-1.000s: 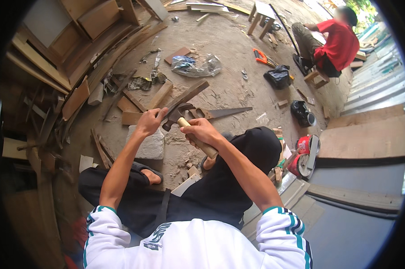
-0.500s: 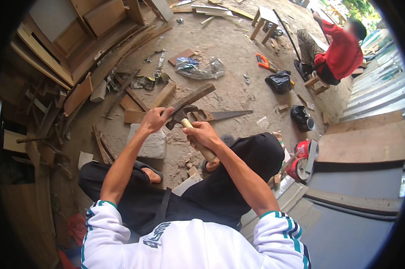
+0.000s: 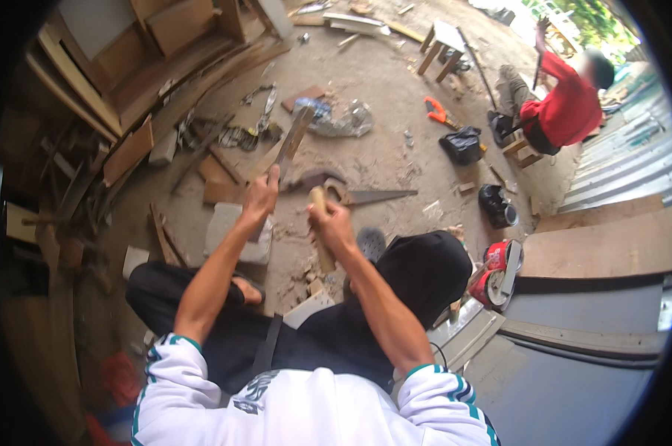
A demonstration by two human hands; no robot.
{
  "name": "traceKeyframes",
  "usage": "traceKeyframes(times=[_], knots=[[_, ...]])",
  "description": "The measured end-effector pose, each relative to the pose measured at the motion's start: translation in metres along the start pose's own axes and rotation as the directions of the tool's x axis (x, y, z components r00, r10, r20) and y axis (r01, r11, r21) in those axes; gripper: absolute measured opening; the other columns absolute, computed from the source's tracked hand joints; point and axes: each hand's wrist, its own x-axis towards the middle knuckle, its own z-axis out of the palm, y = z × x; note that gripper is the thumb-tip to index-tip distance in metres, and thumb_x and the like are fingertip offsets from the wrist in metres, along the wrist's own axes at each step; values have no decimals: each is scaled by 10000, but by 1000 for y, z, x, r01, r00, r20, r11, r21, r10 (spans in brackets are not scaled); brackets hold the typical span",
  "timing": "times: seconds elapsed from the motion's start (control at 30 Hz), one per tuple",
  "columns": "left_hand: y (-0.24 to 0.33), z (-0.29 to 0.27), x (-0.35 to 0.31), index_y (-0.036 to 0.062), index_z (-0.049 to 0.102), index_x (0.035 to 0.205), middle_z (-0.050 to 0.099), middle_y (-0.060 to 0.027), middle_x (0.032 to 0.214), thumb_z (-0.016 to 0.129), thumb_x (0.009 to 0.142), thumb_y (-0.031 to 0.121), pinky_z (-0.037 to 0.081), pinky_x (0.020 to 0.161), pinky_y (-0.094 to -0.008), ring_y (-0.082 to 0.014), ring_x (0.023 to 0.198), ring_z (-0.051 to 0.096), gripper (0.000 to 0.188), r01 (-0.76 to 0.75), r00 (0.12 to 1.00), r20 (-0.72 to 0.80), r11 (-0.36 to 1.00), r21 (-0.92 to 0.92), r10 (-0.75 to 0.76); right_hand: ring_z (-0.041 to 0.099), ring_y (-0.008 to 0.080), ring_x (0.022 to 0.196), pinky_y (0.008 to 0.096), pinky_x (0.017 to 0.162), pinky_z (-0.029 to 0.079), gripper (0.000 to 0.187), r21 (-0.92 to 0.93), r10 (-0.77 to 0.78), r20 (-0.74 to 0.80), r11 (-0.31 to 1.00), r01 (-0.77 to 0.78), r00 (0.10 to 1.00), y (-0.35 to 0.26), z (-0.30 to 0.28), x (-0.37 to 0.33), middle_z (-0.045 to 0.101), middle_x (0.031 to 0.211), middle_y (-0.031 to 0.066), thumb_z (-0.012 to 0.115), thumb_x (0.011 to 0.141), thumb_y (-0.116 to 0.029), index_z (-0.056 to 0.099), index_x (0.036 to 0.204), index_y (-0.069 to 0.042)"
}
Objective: The person sits on the floor and uses a hammer to repeatedly strike a small piece of wood placed on a concrete block. The person adjusts the wood's position between strikes to shape it.
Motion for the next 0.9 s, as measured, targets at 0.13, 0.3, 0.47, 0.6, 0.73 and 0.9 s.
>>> traceKeyframes(times=[0.13, 0.3, 0.47, 0.6, 0.73, 0.9], knots=[[26, -30, -23, 34, 607, 726, 600, -86, 598, 394, 934, 772, 515, 548, -374, -220, 529, 639, 796, -4, 997, 72, 999, -54, 8, 558, 123, 497, 302, 427, 472, 344, -137, -15, 6, 990, 16, 1000, -12, -32, -13, 600, 727, 33, 683, 934, -215, 622, 1199, -3], [72, -40, -37, 110, 586, 732, 551, 17, 570, 736, 844, 619, 441, 453, -271, -100, 488, 573, 542, -43, 969, 215, 945, -325, 119, 647, 177, 605, 339, 544, 512, 484, -560, -183, 133, 797, 226, 974, -37, -51, -34, 684, 789, 122, 693, 902, -187, 577, 1341, -19], [105, -16, -48, 43, 647, 810, 612, 7, 649, 852, 809, 395, 474, 479, -260, -85, 533, 581, 408, -10, 942, 283, 856, -517, 182, 700, 349, 731, 414, 678, 531, 498, -733, -264, 253, 575, 363, 931, -42, -66, -45, 692, 837, 239, 707, 881, -179, 571, 1341, -47], [119, 10, -49, 21, 684, 934, 664, -22, 774, 853, 810, 303, 489, 531, -252, -81, 611, 598, 351, 48, 937, 316, 842, -537, 147, 677, 428, 767, 449, 698, 532, 486, -775, -201, 302, 518, 363, 932, -53, -83, -47, 687, 860, 268, 697, 870, -155, 570, 1325, -39], [123, 40, -40, 9, 688, 958, 703, -54, 825, 861, 798, 241, 516, 578, -266, -101, 659, 629, 330, 92, 927, 356, 851, -516, 116, 675, 385, 732, 427, 671, 524, 496, -799, -221, 294, 477, 366, 930, -54, -111, -36, 685, 845, 236, 696, 870, -157, 569, 1339, -60], [119, 77, -30, 26, 684, 891, 676, -41, 745, 855, 790, 169, 506, 542, -281, -109, 606, 610, 245, 93, 941, 320, 821, -563, 113, 660, 434, 761, 493, 692, 516, 364, -886, -156, 283, 336, 320, 946, -57, -141, -17, 669, 808, 240, 661, 856, -162, 591, 1193, -46]])
